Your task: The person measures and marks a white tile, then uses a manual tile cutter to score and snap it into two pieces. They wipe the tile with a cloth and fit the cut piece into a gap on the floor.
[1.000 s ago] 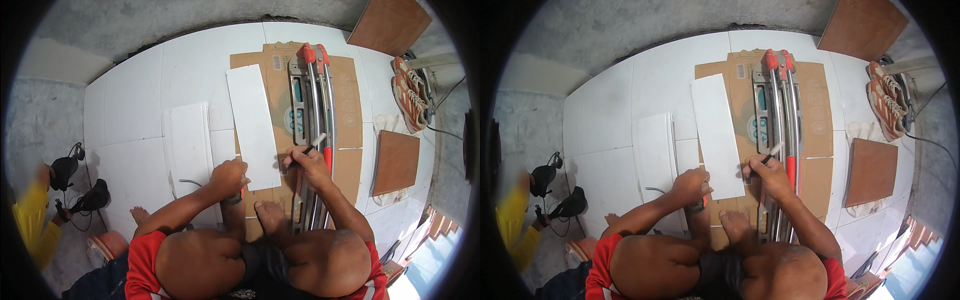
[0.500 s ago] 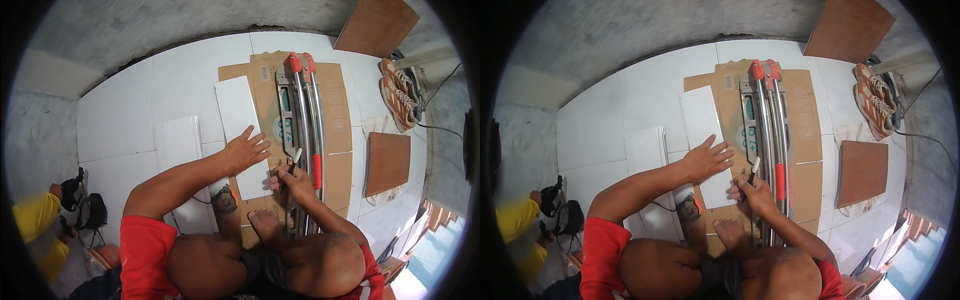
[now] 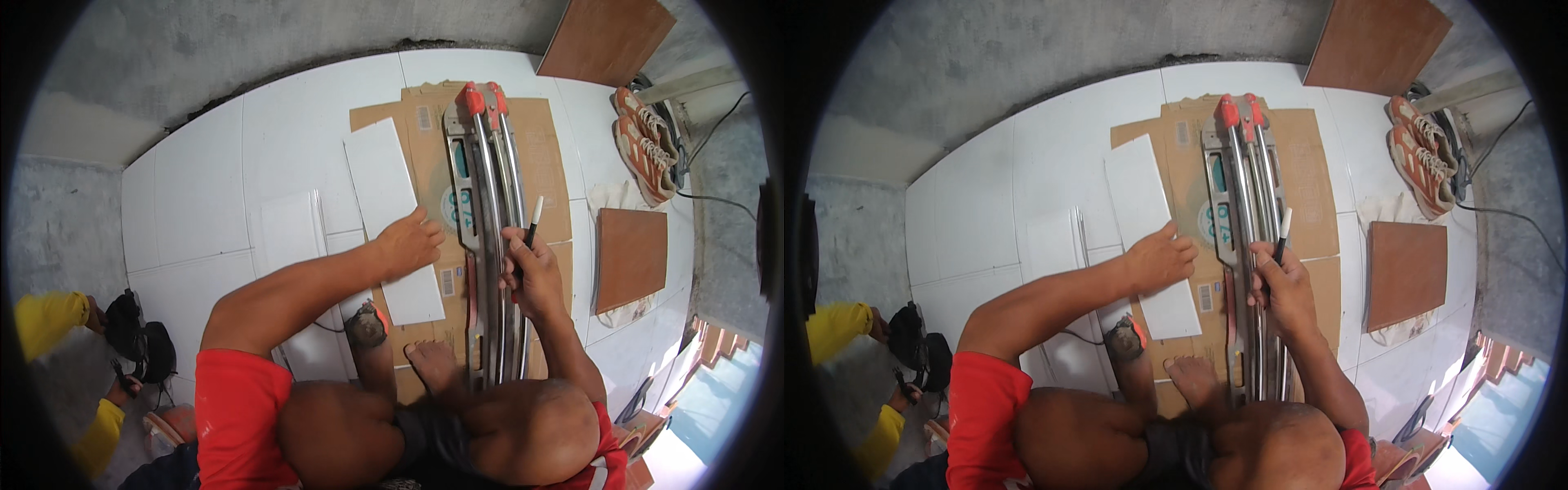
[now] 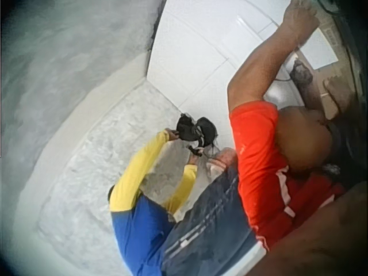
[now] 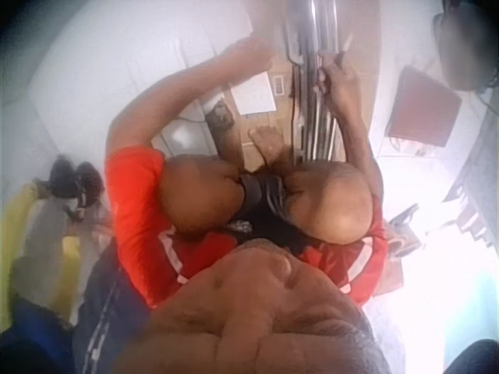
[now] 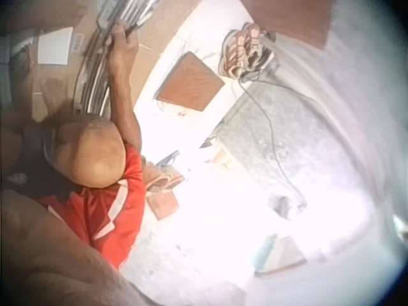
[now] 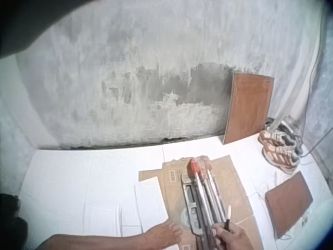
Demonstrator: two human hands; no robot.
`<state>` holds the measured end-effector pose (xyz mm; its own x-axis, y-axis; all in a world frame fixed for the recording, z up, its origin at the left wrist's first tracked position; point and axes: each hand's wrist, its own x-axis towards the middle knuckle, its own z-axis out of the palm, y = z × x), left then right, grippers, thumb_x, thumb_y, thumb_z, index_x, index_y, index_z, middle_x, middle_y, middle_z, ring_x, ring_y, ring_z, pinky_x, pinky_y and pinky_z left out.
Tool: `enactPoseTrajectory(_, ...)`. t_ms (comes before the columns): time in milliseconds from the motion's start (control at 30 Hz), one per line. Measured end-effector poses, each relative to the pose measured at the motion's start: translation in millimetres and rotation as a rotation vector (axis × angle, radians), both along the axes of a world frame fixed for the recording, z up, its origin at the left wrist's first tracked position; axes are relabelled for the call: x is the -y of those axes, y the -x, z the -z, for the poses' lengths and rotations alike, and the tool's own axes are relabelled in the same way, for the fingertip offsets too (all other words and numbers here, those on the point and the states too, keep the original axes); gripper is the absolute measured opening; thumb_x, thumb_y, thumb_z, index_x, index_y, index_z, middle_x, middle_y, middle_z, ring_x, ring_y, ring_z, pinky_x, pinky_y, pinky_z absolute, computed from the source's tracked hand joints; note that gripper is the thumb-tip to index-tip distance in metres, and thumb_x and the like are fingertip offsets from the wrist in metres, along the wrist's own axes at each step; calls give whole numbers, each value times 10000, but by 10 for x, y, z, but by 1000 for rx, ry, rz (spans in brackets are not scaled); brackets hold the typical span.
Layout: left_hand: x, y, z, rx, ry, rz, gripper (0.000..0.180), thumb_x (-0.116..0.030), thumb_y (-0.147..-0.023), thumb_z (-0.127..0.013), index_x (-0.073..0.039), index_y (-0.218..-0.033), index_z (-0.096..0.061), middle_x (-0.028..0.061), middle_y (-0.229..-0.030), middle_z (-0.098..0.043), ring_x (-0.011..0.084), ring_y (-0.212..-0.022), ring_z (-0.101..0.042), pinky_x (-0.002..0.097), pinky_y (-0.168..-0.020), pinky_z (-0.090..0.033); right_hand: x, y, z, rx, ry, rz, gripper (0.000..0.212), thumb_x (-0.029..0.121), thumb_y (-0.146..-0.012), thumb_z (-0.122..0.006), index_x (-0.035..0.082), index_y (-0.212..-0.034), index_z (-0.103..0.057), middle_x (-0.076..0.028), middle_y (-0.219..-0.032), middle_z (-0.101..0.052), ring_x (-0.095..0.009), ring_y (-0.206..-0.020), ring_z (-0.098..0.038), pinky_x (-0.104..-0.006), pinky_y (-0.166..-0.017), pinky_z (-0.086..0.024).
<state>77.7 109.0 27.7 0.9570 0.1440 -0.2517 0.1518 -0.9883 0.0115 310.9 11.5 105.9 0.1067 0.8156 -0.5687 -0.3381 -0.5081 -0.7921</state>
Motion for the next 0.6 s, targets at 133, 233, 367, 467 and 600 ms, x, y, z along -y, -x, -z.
enactPoseTrajectory(133, -76, 39, -72, 58, 54, 26, 131, -194, -879, -598, -176, -850, -725, -28, -915, -657, 168, -1041, -588, 417, -992, -412, 146, 45, 56, -70, 44, 82, 282, 256, -1040, -565, 23, -1198, -550, -18, -676, -528, -114, -506, -469, -281, -510, -464)
enactPoseTrajectory(233, -45, 97, -122, -62, 115, -29, 132, -191, -869, -607, -174, -840, -734, -29, -841, -688, 189, -936, -644, 377, -884, -448, 370, 83, 280, -179, 62, 46, 248, 257, -1051, -533, 28, -1147, -540, -35, -691, -546, -124, -511, -494, -290, -528, -495)
enactPoseTrajectory(367, -66, 179, -372, -118, 123, 7, 134, -170, -827, -634, -166, -823, -768, -7, -831, -722, 208, -896, -685, 354, -830, -467, 600, 225, 408, -261, 174, -24, 235, 251, -1061, -508, 23, -1103, -539, -70, -730, -600, -144, -539, -558, -307, -566, -539)
enactPoseTrajectory(467, -69, 260, -535, -223, 127, 12, 143, -164, -824, -630, -153, -789, -768, 2, -851, -725, 215, -914, -684, 360, -814, -483, 692, 296, 406, -275, 234, -40, 240, 253, -1066, -499, 18, -1096, -539, -96, -764, -637, -157, -565, -597, -320, -581, -552)
enactPoseTrajectory(600, -161, 449, -743, -194, 139, -46, 138, -161, -805, -633, -145, -781, -768, 22, -880, -723, 233, -915, -685, 373, -804, -510, 745, 248, 538, -297, 223, -112, 283, 302, -1086, -469, 30, -1151, -515, -114, -816, -660, -191, -629, -648, -362, -647, -569)
